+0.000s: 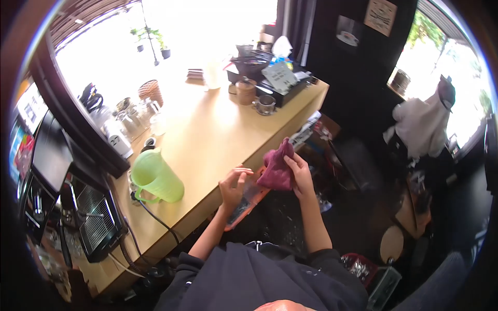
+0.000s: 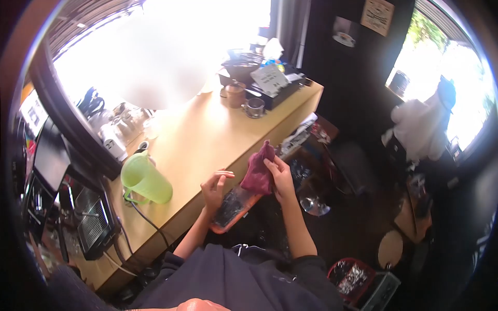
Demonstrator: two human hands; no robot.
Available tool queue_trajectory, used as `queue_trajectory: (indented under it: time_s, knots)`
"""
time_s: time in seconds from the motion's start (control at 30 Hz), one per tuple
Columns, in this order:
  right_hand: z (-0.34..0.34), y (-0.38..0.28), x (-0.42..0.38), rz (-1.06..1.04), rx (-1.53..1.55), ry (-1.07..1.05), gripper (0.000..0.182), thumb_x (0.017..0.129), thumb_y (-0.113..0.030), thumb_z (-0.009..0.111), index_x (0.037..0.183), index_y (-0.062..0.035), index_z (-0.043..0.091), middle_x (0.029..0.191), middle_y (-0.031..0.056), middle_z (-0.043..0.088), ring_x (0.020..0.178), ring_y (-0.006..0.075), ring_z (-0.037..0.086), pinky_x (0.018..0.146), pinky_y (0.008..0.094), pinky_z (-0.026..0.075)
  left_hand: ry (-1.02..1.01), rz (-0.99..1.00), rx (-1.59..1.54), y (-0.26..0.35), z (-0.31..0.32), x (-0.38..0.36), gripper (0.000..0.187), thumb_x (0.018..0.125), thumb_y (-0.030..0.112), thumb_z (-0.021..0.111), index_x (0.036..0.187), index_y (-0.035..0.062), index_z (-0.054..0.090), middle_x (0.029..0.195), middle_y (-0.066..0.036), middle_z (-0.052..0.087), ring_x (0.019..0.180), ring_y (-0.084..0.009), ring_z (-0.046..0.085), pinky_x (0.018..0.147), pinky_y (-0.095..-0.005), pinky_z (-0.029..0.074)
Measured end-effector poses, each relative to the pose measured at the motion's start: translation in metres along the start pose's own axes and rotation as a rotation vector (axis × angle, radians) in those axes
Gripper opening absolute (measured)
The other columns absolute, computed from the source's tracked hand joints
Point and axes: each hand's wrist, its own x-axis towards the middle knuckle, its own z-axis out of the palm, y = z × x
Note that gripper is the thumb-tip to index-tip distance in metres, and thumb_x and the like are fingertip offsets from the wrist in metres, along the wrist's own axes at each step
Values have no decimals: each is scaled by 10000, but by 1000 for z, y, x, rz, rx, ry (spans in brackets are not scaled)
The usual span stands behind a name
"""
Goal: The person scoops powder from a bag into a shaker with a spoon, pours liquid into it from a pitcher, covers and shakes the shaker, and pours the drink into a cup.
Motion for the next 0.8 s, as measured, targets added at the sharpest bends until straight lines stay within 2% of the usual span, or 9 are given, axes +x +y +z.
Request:
queue_trajectory:
  time_s: [0.07,0.17,0.23,0.27,0.3,0.43,0.53,0.6,0.8]
  knots:
    - [0,-13,-42,-33,-81,93,185,905,-109,556,1036,11,606,878,31,653,769,81,601,701,225,472,-216,-276,-278,36,21,-9,263,902,152,508,967,-58,651,859,-122,672,874,-165,629,834,-301,477]
    - [-21,-14,-94,-266,-727,252,181,902,-141,565,858,30,608,651,-18,541,659,41,471,591,246,411,-398,-544,-553,59,57,-28,347,938,249,462,1091,-27,607,891,-68,668,808,-160,621,813,-289,484]
    - [-28,-20,-131,-345,-891,300,197,885,-140,578,907,54,601,753,73,599,724,142,568,665,270,437,-493,-767,-658,64,84,-47,394,909,267,565,1172,-26,548,905,-62,649,854,-112,614,756,-229,479]
    - [-40,-15,-145,-489,-981,296,203,880,-139,582,918,59,603,802,108,613,760,185,594,691,275,441,-540,-778,-675,68,95,-56,394,909,267,565,1172,-26,548,905,-62,649,854,-112,614,756,-229,479]
    - [-42,-21,-165,-406,-930,312,209,875,-136,579,928,65,604,884,153,608,833,262,603,733,293,444,-629,-763,-589,73,105,-64,373,910,269,564,1158,-9,553,911,-47,640,857,-98,605,749,-224,476]
    - [-59,-33,-242,-444,-928,497,214,897,-149,563,943,56,604,879,101,626,812,198,604,723,272,447,-812,-837,-688,111,134,-105,281,945,252,513,1120,38,560,1006,-18,608,916,-81,579,768,-247,485]
    - [-75,-41,-310,-390,-601,807,212,926,-185,539,975,5,619,909,30,635,806,132,595,718,245,447,-839,-945,-1034,131,161,-143,294,982,251,423,1153,38,533,1131,-68,594,1038,-161,576,870,-338,478]
    - [-84,-50,-359,-499,-6,939,196,945,-221,516,1031,-71,610,953,-29,619,835,84,579,720,214,446,-874,-994,-1156,153,176,-162,303,987,248,401,1182,41,508,1177,-87,580,1092,-201,561,926,-368,456]
    - [-100,-63,-510,-902,341,1034,327,965,-263,444,1255,-112,459,1222,66,525,1152,206,482,960,409,398,-1009,-1073,-1227,228,230,-252,321,990,290,378,1194,76,503,1147,-81,595,1055,-204,581,880,-379,481]
